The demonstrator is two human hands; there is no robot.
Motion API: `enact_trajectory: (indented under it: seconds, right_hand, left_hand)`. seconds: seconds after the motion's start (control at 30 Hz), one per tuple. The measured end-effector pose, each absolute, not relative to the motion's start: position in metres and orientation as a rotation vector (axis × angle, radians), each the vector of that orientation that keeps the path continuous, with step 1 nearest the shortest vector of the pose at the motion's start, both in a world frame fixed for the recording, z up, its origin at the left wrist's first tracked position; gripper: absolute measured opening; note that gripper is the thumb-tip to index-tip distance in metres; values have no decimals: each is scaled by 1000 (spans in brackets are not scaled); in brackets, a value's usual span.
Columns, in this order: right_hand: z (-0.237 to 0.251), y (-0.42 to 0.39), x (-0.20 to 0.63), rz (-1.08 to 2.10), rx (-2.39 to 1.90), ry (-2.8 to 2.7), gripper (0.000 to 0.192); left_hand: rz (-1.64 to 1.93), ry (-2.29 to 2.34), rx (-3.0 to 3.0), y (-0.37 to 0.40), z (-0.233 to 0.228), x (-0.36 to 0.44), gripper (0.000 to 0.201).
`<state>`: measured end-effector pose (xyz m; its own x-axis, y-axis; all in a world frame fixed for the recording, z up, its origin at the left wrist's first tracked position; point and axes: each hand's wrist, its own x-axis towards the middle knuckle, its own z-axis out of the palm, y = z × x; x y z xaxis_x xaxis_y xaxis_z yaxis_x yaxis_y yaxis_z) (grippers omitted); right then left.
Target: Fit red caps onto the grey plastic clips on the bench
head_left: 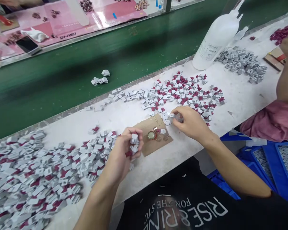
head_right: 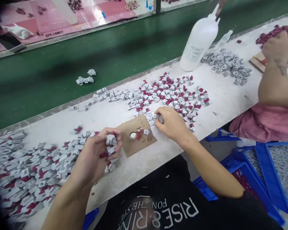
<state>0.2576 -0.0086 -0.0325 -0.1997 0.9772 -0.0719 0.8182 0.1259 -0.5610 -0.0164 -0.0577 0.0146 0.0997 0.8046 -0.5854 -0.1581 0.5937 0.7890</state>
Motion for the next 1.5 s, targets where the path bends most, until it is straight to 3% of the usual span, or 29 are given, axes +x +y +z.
enact_trajectory:
  seconds: [0.2,0.4,0.63,1.1,1.33,1.43,1.5]
  right_hand:
    - [-35,-2,254,749,-1759,-2061,18]
    - [-42,1,254,521,-1816,-2149,24]
    - [-36,1,241,436,-1743,-2101,29]
    - [-50,17,224,463,-1819,-2095,14]
    - [-47,15,235,427,-1834,-1998,10]
    - [-35,10,227,539,-1692,-1925,12]
    - [-25,7,217,792,-1534,-1841,17]
  left_hand:
    - [665,1764,1385,-16,-20,-28,24]
    - [415,1815,1826,9,-50,-19,29]
    - [287,1787,1945,13,-44,-24,26]
    - [846,1726,1575,-22,-18,-27,31]
    - [769,1774,1750,-20,-27,-33,32]
    - [752,1727,1693,-16,-24,-27,30]
    - [820,1639,1551,-15,-21,-16,27]
